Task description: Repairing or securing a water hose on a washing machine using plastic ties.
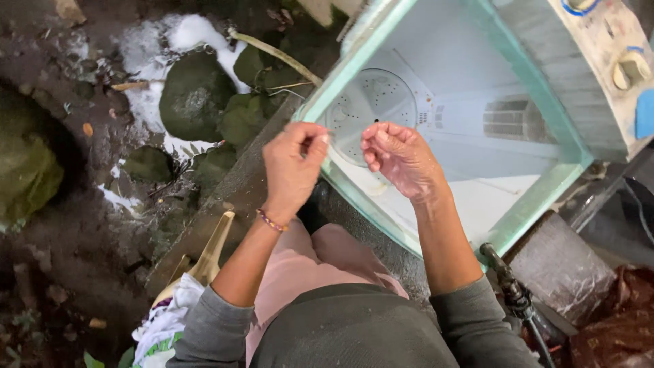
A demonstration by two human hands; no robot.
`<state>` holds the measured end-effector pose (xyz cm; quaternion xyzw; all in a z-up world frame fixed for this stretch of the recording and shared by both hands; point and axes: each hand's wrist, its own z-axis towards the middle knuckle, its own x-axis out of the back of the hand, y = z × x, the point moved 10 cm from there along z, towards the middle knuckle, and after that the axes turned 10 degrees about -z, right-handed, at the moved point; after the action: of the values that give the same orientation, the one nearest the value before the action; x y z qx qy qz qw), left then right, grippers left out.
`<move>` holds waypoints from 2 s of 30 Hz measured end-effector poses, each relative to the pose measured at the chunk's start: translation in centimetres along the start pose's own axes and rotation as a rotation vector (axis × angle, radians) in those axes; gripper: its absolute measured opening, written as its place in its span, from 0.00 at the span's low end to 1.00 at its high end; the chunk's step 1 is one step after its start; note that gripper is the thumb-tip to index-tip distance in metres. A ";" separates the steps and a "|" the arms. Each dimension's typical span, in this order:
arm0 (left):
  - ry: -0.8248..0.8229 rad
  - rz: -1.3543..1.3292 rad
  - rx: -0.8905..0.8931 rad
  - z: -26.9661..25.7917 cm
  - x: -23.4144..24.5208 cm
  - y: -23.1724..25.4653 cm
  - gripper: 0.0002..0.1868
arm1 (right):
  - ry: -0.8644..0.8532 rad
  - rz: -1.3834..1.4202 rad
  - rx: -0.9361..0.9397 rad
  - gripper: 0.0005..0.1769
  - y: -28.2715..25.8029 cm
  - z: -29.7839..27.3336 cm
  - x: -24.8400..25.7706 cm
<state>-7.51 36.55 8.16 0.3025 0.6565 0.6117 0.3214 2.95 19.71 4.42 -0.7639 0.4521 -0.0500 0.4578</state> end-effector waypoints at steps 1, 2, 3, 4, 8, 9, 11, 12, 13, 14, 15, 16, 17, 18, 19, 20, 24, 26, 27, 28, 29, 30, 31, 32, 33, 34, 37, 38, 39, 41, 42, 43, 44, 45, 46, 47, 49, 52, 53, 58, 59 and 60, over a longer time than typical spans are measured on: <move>0.059 0.013 -0.014 -0.1 1.3 0.4 0.04 | -0.006 -0.039 0.044 0.07 -0.1 0.3 -0.4; 0.073 0.017 -0.014 -0.2 1.9 0.3 0.04 | -0.020 -0.044 0.038 0.07 0.1 0.8 -2.0; 0.147 0.012 0.000 -0.3 3.1 0.2 0.03 | -0.019 -0.135 0.139 0.06 -0.8 1.1 -3.6; 0.221 0.008 0.012 -0.4 4.3 0.0 0.03 | -0.019 -0.225 0.243 0.07 -1.7 1.4 -5.3; 0.314 0.043 -0.093 -0.8 6.5 0.4 0.03 | -0.038 -0.266 0.289 0.07 -1.3 2.7 -11.2; 0.387 0.086 -0.062 -1.0 7.8 0.1 0.03 | 0.023 -0.417 0.407 0.07 -1.0 3.3 -11.3; 0.452 0.126 -0.028 -1.4 9.9 -0.3 0.03 | 0.093 -0.566 0.524 0.08 -1.9 3.5 -12.9; 0.417 0.411 -0.163 -1.4 10.2 1.3 0.18 | 0.104 -0.821 0.668 0.08 -3.8 2.7 -15.5; 0.368 0.692 -0.299 -1.5 9.8 2.6 0.33 | 0.113 -1.079 0.806 0.14 -5.4 1.9 -18.2; 0.360 0.690 -0.301 -1.7 10.4 1.2 0.33 | 0.122 -1.078 0.805 0.14 -5.4 1.7 -18.9; 0.353 0.659 -0.209 -1.6 11.3 -1.1 0.39 | 0.135 -1.139 1.047 0.20 -6.4 -0.2 -20.8; 0.341 0.627 -0.116 -1.7 12.2 -3.4 0.47 | 0.139 -1.194 1.289 0.26 -6.8 -2.3 -22.7; 0.332 0.626 -0.118 -1.7 12.8 -3.8 0.47 | 0.149 -1.194 1.286 0.26 -5.6 -2.2 -22.1; 0.341 0.870 -0.064 -1.8 13.4 -4.3 0.45 | 0.156 -1.206 0.980 0.18 -3.4 0.2 -20.2; 0.348 1.115 -0.010 -1.8 14.0 -4.7 0.44 | 0.148 -1.196 0.676 0.12 -0.6 2.2 -18.2; 0.336 1.115 -0.017 -1.8 13.6 -4.4 0.44 | 0.161 -1.192 0.673 0.12 -0.5 1.7 -17.3; 0.260 1.412 0.085 -1.6 10.7 -0.8 0.44 | 0.272 -1.103 0.858 0.18 -2.8 -2.7 -13.3; 0.183 1.383 0.125 -1.5 8.2 0.5 0.47 | 0.336 -0.976 0.995 0.20 -3.2 -5.9 -9.5; 0.183 1.270 0.066 -1.5 6.8 1.1 0.46 | 0.420 -0.708 0.887 0.17 -1.9 -6.6 -4.9; 0.179 1.154 0.008 -1.4 5.3 1.7 0.45 | 0.495 -0.441 0.775 0.13 -0.1 -7.4 -0.5; 0.162 1.154 -0.005 -1.7 3.1 1.7 0.45 | 0.515 -0.435 0.778 0.13 1.2 -8.1 2.7; 0.121 1.003 -0.221 -2.3 -0.4 3.0 0.37 | 0.641 -0.126 0.556 0.10 4.8 -8.4 8.4; 0.075 0.841 -0.427 -3.4 -3.6 4.4 0.30 | 0.741 0.186 0.327 0.06 9.3 -9.0 13.0; 0.051 0.832 -0.437 -3.9 -7.1 3.4 0.30 | 0.765 0.197 0.334 0.06 10.6 -9.8 15.8; -0.059 0.660 -0.408 -4.5 -10.9 1.9 0.27 | 0.842 0.442 0.209 0.04 14.1 -10.7 19.0; -0.170 0.487 -0.378 -5.2 -14.9 0.4 0.25 | 0.908 0.693 0.087 0.03 17.7 -11.6 21.6; -0.492 0.357 -0.142 -8.4 -26.7 -7.8 0.15 | 1.008 1.067 0.122 0.04 26.5 -12.7 30.7; -0.527 0.353 -0.150 -9.3 -29.1 -9.2 0.15 | 1.028 1.091 0.142 0.04 28.8 -13.1 33.0; -0.613 0.322 0.007 -10.5 -31.7 -12.0 0.14 | 1.005 1.142 0.230 0.05 30.7 -13.1 35.2; -0.735 0.294 0.161 -13.3 -36.1 -16.6 0.14 | 1.005 1.209 0.341 0.06 33.0 -13.7 37.6; -0.713 0.156 0.462 -14.9 -37.4 -20.6 0.15 | 1.048 1.202 0.352 0.08 33.4 -13.8 37.9; -0.680 0.022 0.763 -17.2 -38.7 -24.4 0.17 | 1.091 1.195 0.363 0.09 33.6 -13.8 38.2; -0.716 0.037 0.762 -18.1 -39.6 -25.9 0.17 | 1.111 1.219 0.383 0.09 34.0 -13.8 38.4; -0.670 0.013 0.774 -18.6 -40.1 -27.6 0.16 | 1.182 1.245 0.375 0.09 34.8 -14.0 38.5; -0.617 -0.018 0.787 -19.3 -40.6 -29.3 0.17 | 1.252 1.263 0.361 0.09 35.5 -14.4 38.9; -0.646 -0.010 0.790 -19.9 -41.4 -30.5 0.17 | 1.272 1.280 0.376 0.09 36.5 -14.5 39.7; -0.730 -0.231 0.857 -22.2 -43.1 -32.4 0.20 | 1.248 1.269 0.508 0.05 38.0 -14.8 41.1; -0.738 -0.312 1.088 -22.1 -43.4 -29.7 0.22 | 1.246 1.308 0.548 0.06 35.0 -15.3 39.2; -0.762 -0.299 1.098 -23.2 -44.3 -33.4 0.22 | 1.266 1.323 0.560 0.06 35.2 -15.5 39.1; -0.831 -0.478 1.509 -25.3 -45.9 -33.1 0.19 | 1.061 1.341 0.775 0.15 30.3 -15.3 36.9; -0.839 -0.466 1.521 -25.2 -45.6 -33.3 0.19 | 1.076 1.350 0.779 0.15 30.6 -15.5 36.8; -0.913 -0.535 1.578 -25.8 -45.9 -32.7 0.20 | 0.989 1.364 0.817 0.18 30.0 -15.1 36.8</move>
<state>-0.08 -17.63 -20.96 0.4819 0.7387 -0.2797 0.3792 -2.26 -22.42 -21.60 -0.0057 0.8933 -0.2450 0.3767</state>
